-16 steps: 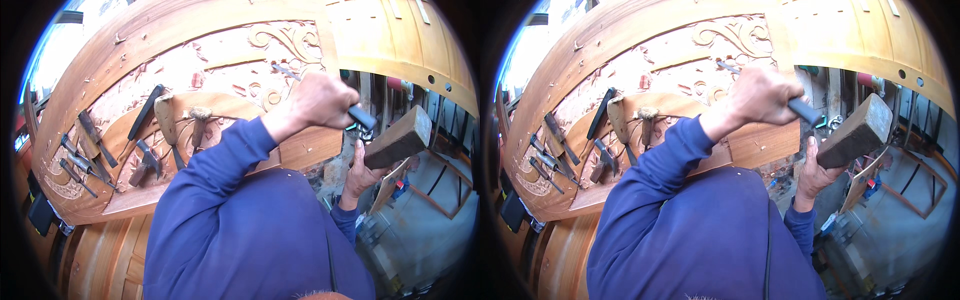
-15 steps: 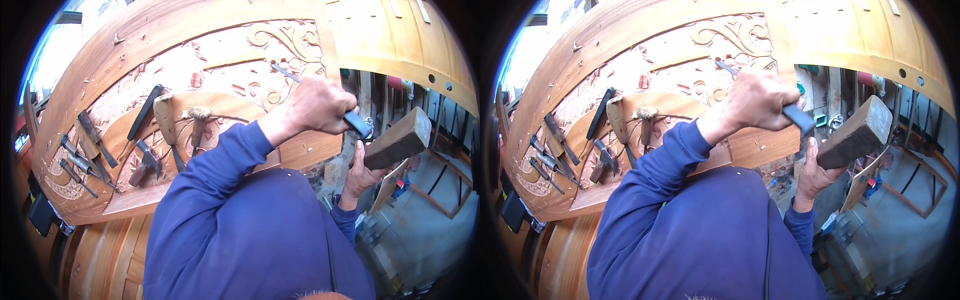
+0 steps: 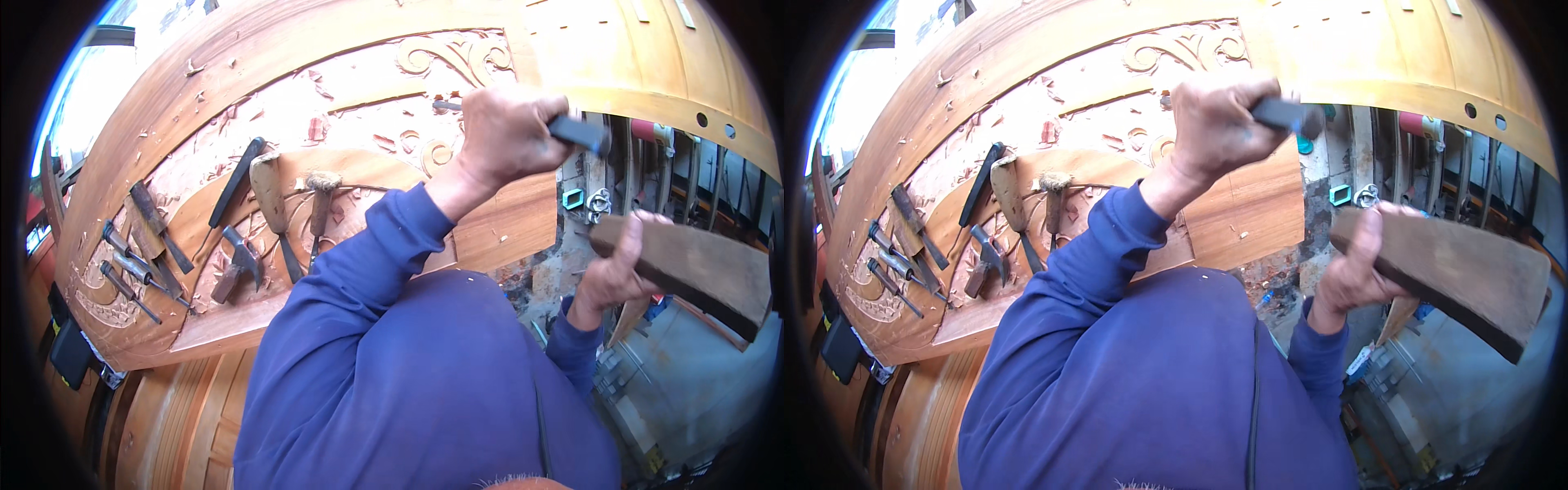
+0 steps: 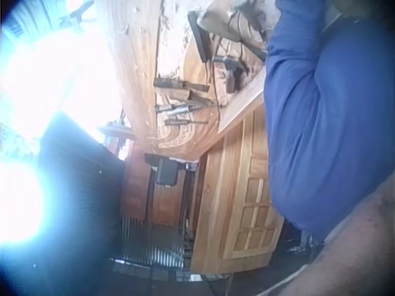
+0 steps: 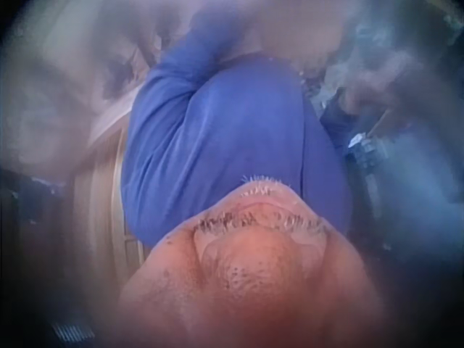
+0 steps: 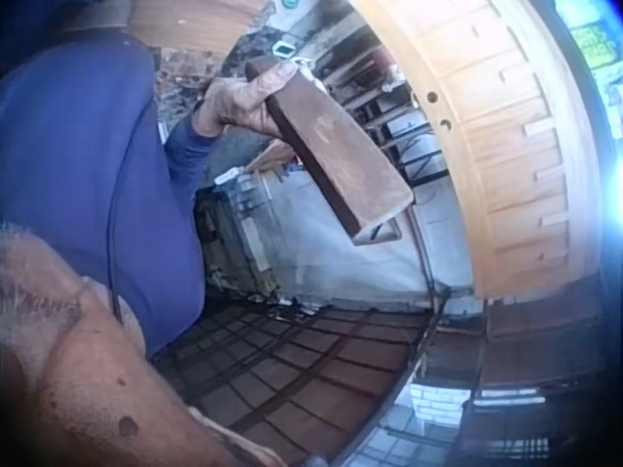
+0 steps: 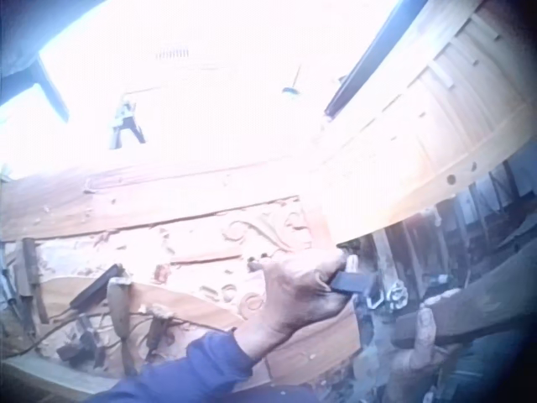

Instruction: The person carves decorative floral patterns into a large wooden board using a chisel and a wooden mallet.

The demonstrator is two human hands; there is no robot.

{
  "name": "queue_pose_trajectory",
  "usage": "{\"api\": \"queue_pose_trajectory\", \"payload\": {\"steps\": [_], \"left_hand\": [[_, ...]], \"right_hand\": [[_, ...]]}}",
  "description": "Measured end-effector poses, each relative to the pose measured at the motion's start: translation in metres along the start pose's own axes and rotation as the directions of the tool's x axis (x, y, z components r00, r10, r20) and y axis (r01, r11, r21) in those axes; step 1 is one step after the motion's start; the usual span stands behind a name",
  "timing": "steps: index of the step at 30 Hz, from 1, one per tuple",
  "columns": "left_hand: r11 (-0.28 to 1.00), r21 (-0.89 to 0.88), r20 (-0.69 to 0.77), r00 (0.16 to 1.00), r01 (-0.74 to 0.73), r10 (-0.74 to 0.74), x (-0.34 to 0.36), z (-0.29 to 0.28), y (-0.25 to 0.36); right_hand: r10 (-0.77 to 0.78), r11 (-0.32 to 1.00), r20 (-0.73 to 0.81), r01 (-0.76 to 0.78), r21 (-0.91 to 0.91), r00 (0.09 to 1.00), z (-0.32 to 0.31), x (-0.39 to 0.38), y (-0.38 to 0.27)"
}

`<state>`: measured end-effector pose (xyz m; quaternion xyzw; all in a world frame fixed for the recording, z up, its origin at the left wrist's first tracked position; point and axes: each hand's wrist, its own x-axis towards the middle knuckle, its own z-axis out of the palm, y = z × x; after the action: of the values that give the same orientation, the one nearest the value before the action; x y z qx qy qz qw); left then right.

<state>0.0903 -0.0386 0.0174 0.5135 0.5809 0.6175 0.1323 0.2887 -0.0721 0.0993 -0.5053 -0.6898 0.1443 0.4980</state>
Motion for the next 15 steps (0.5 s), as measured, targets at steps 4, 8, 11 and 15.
{"api": "queue_pose_trajectory", "payload": {"steps": [4,8,11,15], "left_hand": [[0.997,-0.074,-0.121,0.992,0.039,-0.048,0.012,0.002,0.000],[0.998,-0.040,-0.003,0.998,0.056,-0.056,0.006,0.001,0.001],[0.994,-0.090,0.251,0.967,0.067,-0.043,0.022,-0.007,-0.009],[0.885,-0.463,0.176,0.975,-0.037,0.133,0.077,-0.003,-0.071]], "right_hand": [[-0.179,0.905,0.341,0.290,-0.310,0.923,0.003,-0.002,0.032],[-0.107,0.953,0.343,0.195,-0.231,0.933,0.004,-0.003,0.046],[-0.121,0.965,0.349,0.192,-0.177,0.929,0.008,-0.006,0.044],[0.090,0.984,0.287,-0.040,-0.175,0.954,0.012,-0.015,0.044]]}}
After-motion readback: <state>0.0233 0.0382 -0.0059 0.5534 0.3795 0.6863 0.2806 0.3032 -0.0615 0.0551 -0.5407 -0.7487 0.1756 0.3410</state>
